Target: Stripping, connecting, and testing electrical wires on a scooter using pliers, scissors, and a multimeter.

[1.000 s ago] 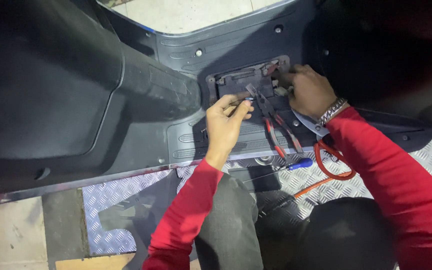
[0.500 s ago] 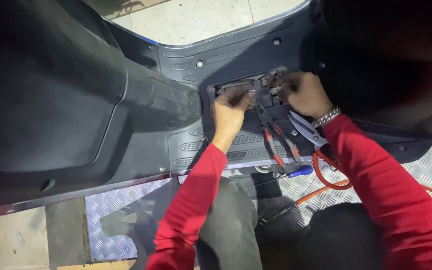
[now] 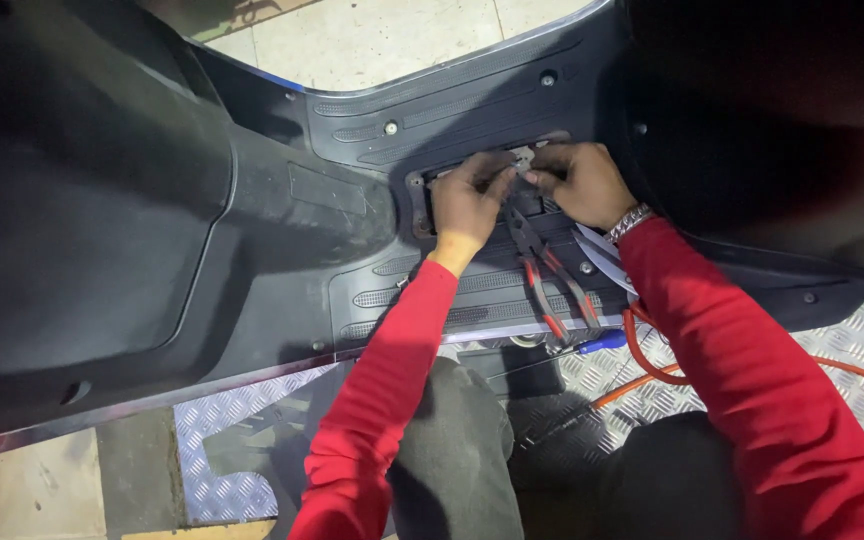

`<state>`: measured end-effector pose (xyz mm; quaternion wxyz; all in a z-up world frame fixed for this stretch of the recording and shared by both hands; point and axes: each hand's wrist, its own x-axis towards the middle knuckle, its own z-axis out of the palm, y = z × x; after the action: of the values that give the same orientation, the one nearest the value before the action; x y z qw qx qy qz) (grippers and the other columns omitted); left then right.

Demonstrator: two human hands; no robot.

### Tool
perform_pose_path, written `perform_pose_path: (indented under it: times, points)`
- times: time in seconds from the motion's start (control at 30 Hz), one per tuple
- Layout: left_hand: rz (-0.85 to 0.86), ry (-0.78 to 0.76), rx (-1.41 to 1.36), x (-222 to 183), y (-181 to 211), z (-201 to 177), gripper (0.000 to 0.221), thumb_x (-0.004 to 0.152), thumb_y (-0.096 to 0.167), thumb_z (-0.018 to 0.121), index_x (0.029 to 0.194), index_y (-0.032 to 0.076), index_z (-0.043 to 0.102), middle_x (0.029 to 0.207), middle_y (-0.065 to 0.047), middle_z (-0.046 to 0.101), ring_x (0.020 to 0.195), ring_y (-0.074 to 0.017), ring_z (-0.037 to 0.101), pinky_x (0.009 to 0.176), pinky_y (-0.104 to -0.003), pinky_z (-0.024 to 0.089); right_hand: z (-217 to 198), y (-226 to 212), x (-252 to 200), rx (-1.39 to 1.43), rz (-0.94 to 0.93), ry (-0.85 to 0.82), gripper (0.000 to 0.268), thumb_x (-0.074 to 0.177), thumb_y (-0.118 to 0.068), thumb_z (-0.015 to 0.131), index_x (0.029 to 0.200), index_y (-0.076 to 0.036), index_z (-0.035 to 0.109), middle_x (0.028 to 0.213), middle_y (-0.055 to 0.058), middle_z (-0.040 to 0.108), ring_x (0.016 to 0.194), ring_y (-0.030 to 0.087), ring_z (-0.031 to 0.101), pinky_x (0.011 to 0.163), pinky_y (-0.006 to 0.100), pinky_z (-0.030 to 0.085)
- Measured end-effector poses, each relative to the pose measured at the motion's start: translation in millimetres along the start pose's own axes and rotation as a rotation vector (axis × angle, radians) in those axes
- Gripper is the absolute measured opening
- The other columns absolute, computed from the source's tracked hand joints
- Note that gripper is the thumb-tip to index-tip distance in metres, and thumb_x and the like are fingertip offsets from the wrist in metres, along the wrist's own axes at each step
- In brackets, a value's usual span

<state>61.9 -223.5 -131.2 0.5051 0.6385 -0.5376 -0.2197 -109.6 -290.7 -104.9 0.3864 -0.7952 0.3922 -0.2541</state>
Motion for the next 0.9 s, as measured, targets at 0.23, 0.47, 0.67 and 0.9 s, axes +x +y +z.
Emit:
perform_pose_path:
  times: [0.23,0.47,0.67,0.9]
  points:
    - [0.033,-0.003,-0.031,6.4,5.6,-4.3,0.015,0.089,0.016,0.078,0.102,0.007,0.076,0.088,-0.018,0.077,0.086,-0.0368,0.076,0.066,-0.044,0.063,-1.2,-1.9,-4.7,0.061,0.006,-0.009,0.020,0.096,-0.012,0.072,0.114,-0.003,0.076,0.102,0.023,0.075,0.107,0.045,0.068,0.086,0.051,0.052]
    - [0.013,-0.006,-0.062,7.3,-0.8,1.8,0.018,0.085,0.014,0.082,0.096,0.001,0.076,0.087,-0.020,0.077,0.084,-0.0378,0.076,0.066,-0.044,0.064,-1.5,4.7,-2.4,0.064,-0.059,-0.045,0.019,0.097,-0.011,0.072,0.113,-0.002,0.076,0.104,0.026,0.073,0.108,0.051,0.065,0.087,0.056,0.051]
    - [0.046,-0.094,-0.092,10.5,0.7,-4.9,0.010,0.089,0.007,0.078,0.096,0.000,0.076,0.088,-0.021,0.077,0.085,-0.0388,0.075,0.063,-0.041,0.065,-0.4,3.2,-3.1,0.080,0.014,-0.033,0.021,0.097,-0.014,0.071,0.115,-0.004,0.076,0.109,0.024,0.073,0.112,0.048,0.064,0.088,0.055,0.051]
    - [0.038,-0.161,-0.209,9.6,9.0,-7.9,0.016,0.086,0.004,0.081,0.099,-0.003,0.075,0.092,-0.026,0.075,0.090,-0.0433,0.074,0.067,-0.046,0.065,3.5,13.7,-0.8,0.112,0.045,-0.019,0.023,0.100,-0.015,0.070,0.116,0.001,0.074,0.106,0.027,0.073,0.110,0.046,0.067,0.088,0.052,0.051]
